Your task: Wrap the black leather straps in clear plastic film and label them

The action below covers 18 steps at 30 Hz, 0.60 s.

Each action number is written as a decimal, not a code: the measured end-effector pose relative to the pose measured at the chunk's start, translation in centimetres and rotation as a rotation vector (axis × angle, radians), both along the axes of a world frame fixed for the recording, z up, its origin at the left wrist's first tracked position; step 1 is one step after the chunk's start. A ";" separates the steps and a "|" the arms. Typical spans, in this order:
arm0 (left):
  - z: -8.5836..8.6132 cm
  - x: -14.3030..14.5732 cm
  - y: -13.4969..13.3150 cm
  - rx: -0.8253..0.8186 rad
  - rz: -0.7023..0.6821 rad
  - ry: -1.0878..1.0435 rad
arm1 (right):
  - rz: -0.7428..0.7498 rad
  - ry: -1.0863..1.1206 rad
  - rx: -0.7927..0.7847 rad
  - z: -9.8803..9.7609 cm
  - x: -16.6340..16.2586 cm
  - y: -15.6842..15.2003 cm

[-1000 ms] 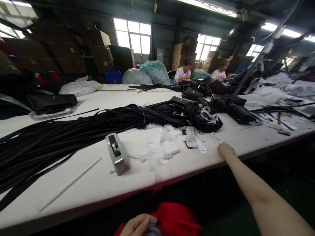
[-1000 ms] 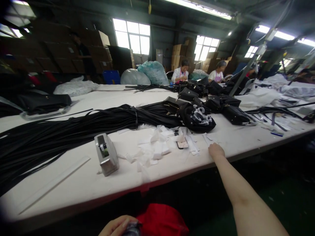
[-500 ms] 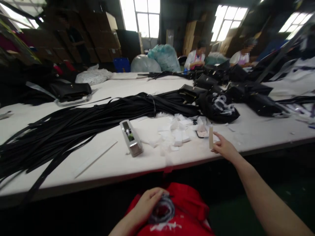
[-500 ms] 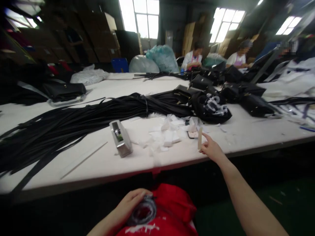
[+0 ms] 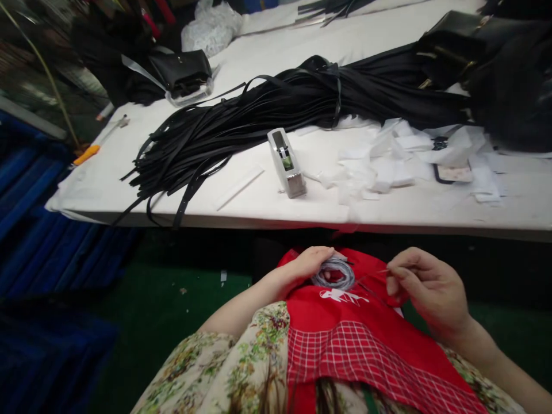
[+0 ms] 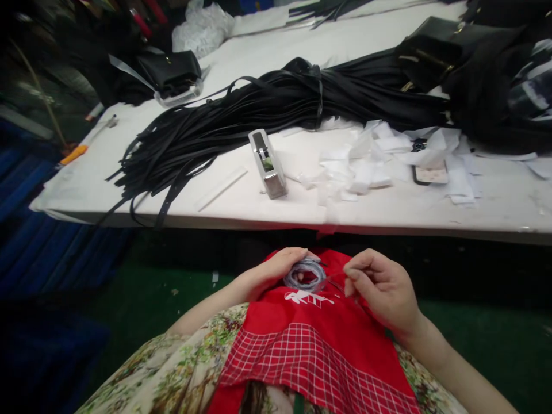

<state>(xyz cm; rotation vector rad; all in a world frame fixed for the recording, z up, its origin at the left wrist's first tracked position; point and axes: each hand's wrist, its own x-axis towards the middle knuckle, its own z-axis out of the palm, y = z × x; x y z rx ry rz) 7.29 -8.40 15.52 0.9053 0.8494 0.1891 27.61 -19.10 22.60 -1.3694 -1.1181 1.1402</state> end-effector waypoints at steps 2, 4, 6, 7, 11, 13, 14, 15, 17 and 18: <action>0.1 0.0 0.2 0.001 -0.005 0.018 | 0.041 -0.033 0.042 0.2 -0.8 0.3; 0.1 0.0 0.3 0.003 -0.006 0.024 | 0.111 -0.156 0.110 0.2 -1.3 0.6; 0.2 -0.1 0.3 0.007 -0.006 0.019 | 0.149 -0.363 0.215 -0.1 -1.6 0.8; 0.2 -0.2 0.3 0.012 -0.008 0.017 | 0.156 -0.472 0.275 -0.3 -1.7 0.9; 0.2 -0.5 0.2 0.028 -0.018 0.012 | 0.203 -0.729 0.435 -1.4 -2.1 1.0; 0.2 -0.5 0.2 0.033 -0.013 0.001 | 0.238 -0.784 0.415 -2.1 -2.5 1.1; 0.2 -0.5 0.2 0.036 -0.016 -0.008 | 0.253 -0.807 0.379 -2.5 -2.7 1.2; 0.3 -0.4 0.2 0.038 -0.020 -0.016 | 0.264 -0.824 0.332 -2.9 -2.9 1.3; 0.5 -0.4 0.3 0.031 -0.032 -0.022 | 0.266 -0.836 0.229 -3.5 -3.2 1.5; 0.5 -0.3 0.3 0.024 -0.038 -0.020 | 0.259 -0.827 0.186 -3.7 -3.4 1.5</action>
